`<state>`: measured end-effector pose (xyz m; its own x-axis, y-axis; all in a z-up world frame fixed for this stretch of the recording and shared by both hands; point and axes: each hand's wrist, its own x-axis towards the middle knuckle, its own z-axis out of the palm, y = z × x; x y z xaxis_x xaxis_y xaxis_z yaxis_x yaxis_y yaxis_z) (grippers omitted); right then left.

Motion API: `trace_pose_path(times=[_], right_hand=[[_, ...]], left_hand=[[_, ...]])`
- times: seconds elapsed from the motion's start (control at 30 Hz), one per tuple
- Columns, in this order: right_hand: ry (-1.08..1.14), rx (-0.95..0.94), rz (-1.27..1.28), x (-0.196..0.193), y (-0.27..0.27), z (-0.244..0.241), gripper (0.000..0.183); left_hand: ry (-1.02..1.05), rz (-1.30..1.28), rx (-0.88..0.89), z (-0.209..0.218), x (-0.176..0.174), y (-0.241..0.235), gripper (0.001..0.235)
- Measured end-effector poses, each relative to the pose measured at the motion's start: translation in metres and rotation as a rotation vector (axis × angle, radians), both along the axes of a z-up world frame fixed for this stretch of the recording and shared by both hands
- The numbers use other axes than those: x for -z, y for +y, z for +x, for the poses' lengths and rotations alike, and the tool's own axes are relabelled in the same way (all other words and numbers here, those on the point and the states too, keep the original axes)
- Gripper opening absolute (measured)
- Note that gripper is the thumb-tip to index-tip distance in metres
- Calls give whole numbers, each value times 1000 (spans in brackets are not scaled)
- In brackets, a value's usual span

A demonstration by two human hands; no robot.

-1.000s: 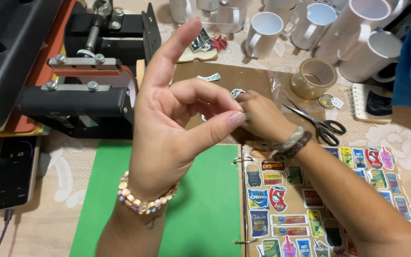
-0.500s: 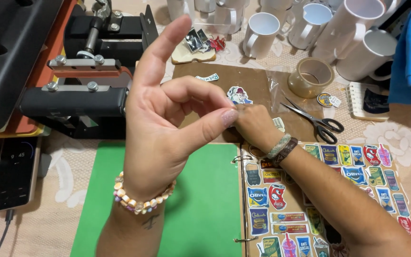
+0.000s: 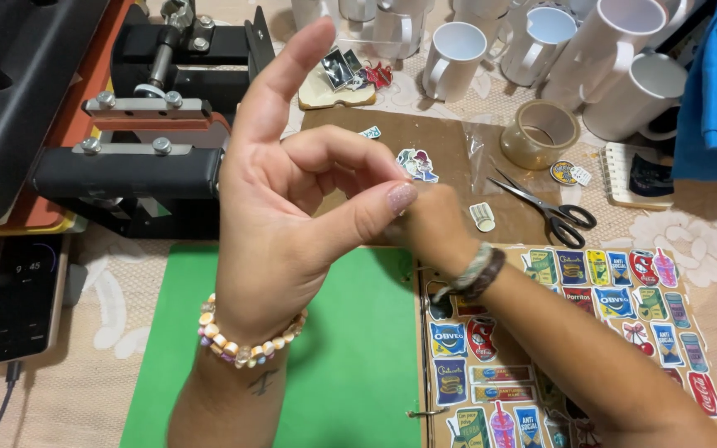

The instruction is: Organizing a collection of stickers by peeling off their backings and placing them into a binder.

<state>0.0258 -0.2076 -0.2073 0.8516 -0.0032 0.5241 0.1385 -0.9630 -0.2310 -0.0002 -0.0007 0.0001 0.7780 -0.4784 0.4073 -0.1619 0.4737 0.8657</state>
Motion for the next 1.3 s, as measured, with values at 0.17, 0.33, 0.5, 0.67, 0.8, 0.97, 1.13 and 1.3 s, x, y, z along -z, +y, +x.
trace_pose_path(times=[0.17, 0.33, 0.5, 0.67, 0.8, 0.97, 1.13, 1.3], right_hand=[[16, -24, -17, -4, 3, 2, 35], [56, -52, -43, -10, 5, 1, 26], [90, -56, -74, -21, -3, -2, 18], [113, -60, -93, -34, -9, -1, 13], [142, -65, -107, -39, -16, -5, 14], [179, -135, -225, -35, -46, -9, 13], [134, -193, -343, -18, -65, -16, 14], [110, -139, -326, -23, -59, -17, 24]], left_hand=[[-59, 7, -53, 2, -2, 5, 93], [-36, -11, -50, 2, -3, 6, 95], [-28, 22, -47, -1, -5, 5, 94], [-41, -2, -52, 0, -5, 8, 94], [-45, -15, -73, 0, -5, 9, 94], [-2, -15, -29, -1, -6, 8, 92], [-9, 20, -5, -2, -6, 2, 93], [20, -9, 4, -1, -1, 1, 94]])
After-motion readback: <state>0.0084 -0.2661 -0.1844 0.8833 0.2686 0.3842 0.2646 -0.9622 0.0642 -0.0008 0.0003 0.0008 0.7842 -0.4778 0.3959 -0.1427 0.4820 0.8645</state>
